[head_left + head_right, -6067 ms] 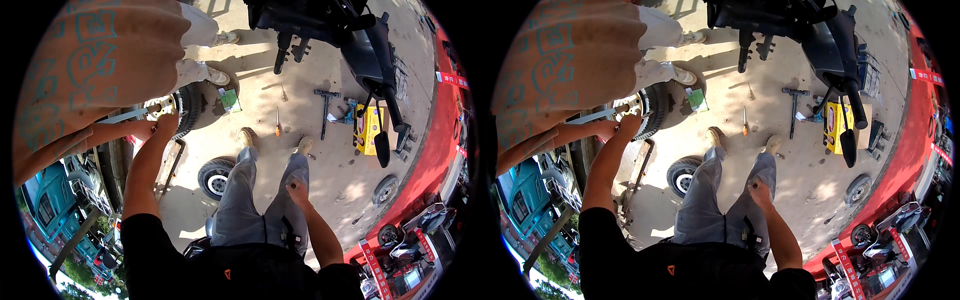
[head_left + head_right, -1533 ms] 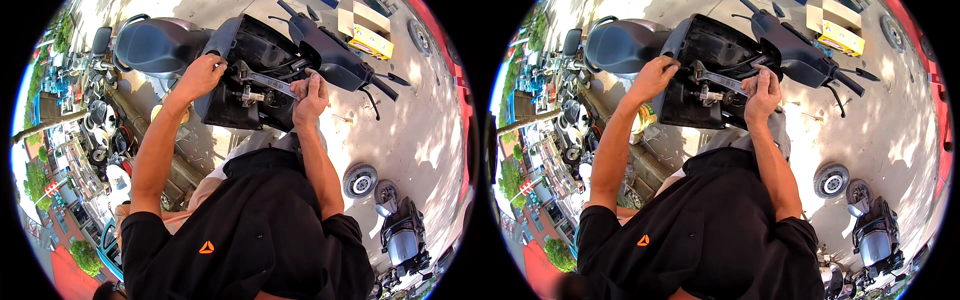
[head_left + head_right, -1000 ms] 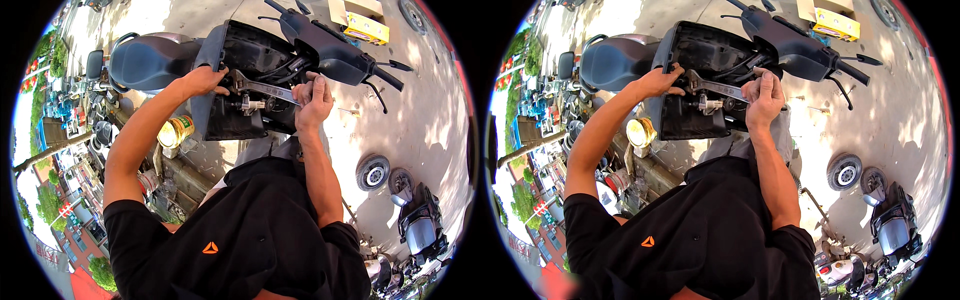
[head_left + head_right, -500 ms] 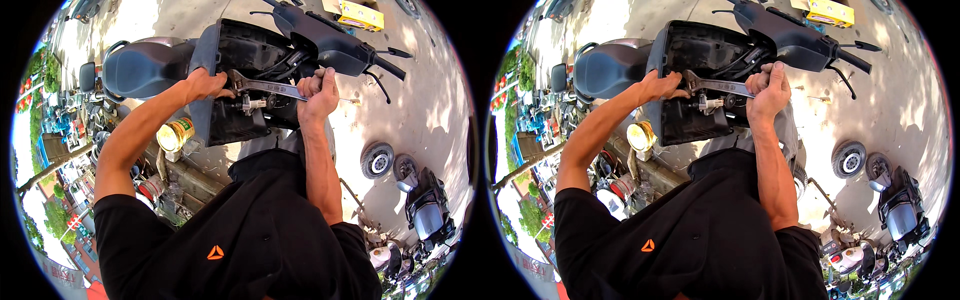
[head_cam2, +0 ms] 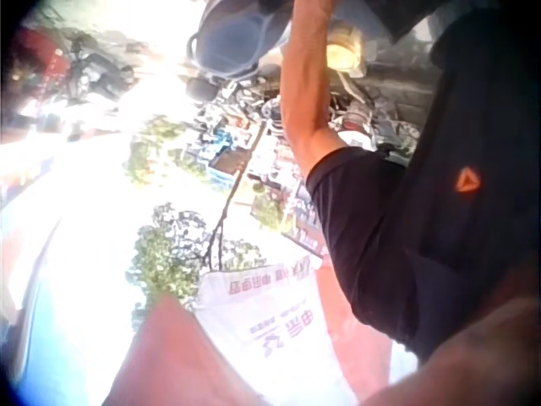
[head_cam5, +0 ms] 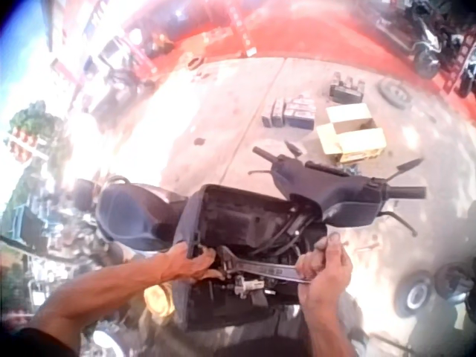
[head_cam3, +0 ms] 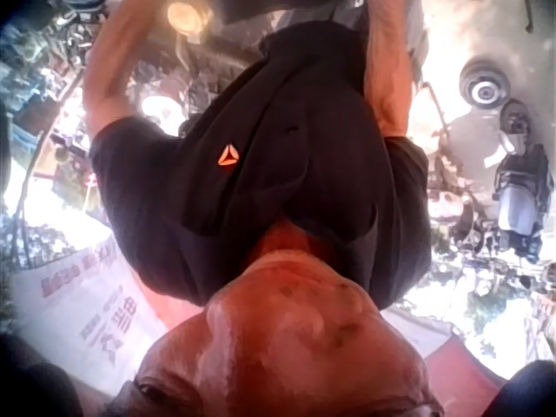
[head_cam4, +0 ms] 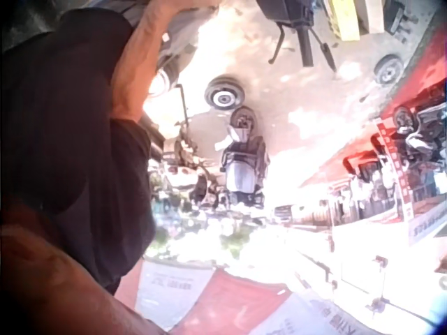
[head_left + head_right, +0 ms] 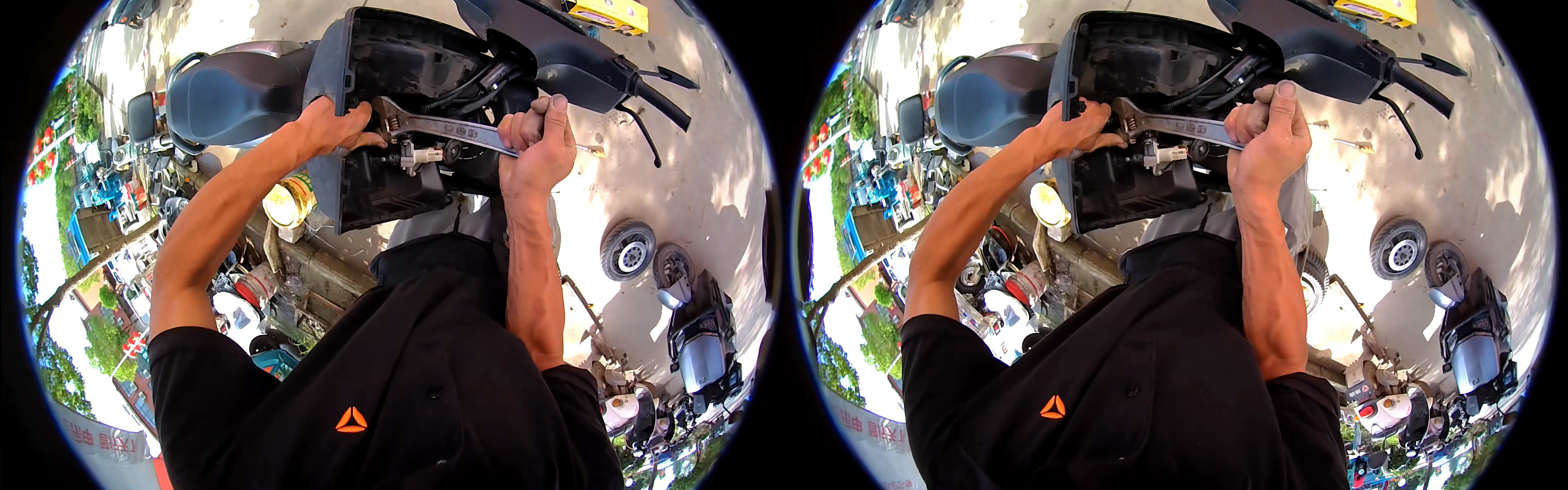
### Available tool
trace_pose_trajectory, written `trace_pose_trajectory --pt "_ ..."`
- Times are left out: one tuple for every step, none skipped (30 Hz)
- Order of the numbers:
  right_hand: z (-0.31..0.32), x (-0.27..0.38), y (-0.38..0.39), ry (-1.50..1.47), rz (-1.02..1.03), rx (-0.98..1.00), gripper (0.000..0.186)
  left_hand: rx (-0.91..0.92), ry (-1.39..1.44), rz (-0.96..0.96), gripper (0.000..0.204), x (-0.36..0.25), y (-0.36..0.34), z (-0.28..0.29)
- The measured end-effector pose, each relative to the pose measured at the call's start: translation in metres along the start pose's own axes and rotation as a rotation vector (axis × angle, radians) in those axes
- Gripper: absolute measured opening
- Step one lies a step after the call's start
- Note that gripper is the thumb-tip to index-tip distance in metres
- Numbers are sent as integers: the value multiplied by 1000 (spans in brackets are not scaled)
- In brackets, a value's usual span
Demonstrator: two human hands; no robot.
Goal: The person repairs a scooter's steering mechanism in an outdoor workshop. They use a wrench to tighten bolts on the handlebar stem and a hammer to tap a component into place, while another person assists by holding the scooter steady.
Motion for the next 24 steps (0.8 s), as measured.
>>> trace_pose_trajectory --pt "0 0 0 9 -7 -1 40 -59 -15 -30 65 -2 0 -1" --pt "0 0 0 18 -13 -2 40 -115 -31 -58 66 -5 3 -2" --pt "-1 1 0 15 -12 15 39 -169 -65 -115 67 -5 -1 7" --pt "-2 1 -3 17 -22 20 39 -150 -37 -97 68 -3 -5 11" --pt "-2 1 -8 19 -31 25 38 -125 -5 -80 69 -1 -5 16" --pt "-4 2 -11 15 -37 31 38 -103 26 -59 70 1 -6 21" --pt "-9 3 -23 20 -30 59 37 -21 162 78 70 6 -10 24" --pt "-11 -2 -28 5 -58 61 36 0 203 116 71 4 -6 23" --pt "-12 -3 -30 13 -52 57 36 17 240 157 71 3 -6 24" --pt "-12 -2 -30 21 -46 53 36 23 265 195 72 8 -8 23" --pt "-11 -2 -25 26 -61 38 36 34 295 213 73 8 -6 25" --pt "-10 -4 -22 31 -67 23 36 78 328 229 74 7 -4 23" --pt "-11 -6 -21 36 -76 8 36 121 358 242 75 7 -2 21" --pt "-14 -3 -24 11 -52 15 37 147 368 254 76 19 -8 15" --pt "-14 -3 -26 -6 -39 23 37 196 404 312 77 21 -12 18" --pt "-15 -2 -28 -23 -27 32 37 272 448 353 78 22 -12 13" --pt "-14 -1 -29 -14 -14 33 37 346 485 400 79 21 -11 9" --pt "-11 -2 -27 3 -11 30 37 395 489 407 79 15 -12 10" --pt "-13 -1 -28 15 -2 32 37 439 485 416 79 18 -18 19" --pt "-11 -2 -27 8 -4 36 37 482 482 424 80 20 -19 22" --pt "-11 -5 -25 -7 -17 49 37 323 362 316 79 14 -8 -1" --pt "-10 -4 -21 -12 -22 54 38 329 376 319 78 15 -10 2" --pt "-9 -1 -16 -5 -23 55 39 335 390 322 78 15 -14 4" --pt "-4 2 -5 7 -7 49 39 339 404 319 77 14 -16 5"
Point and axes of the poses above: each hand's wrist, its own y-axis away from the middle knuckle, its own z-axis out of the back of the hand, x = y × z, the point moved 6 cm from there along -y, towards the middle knuckle, and after that the axes turned 3 degrees about z, right-handed, at the moved point
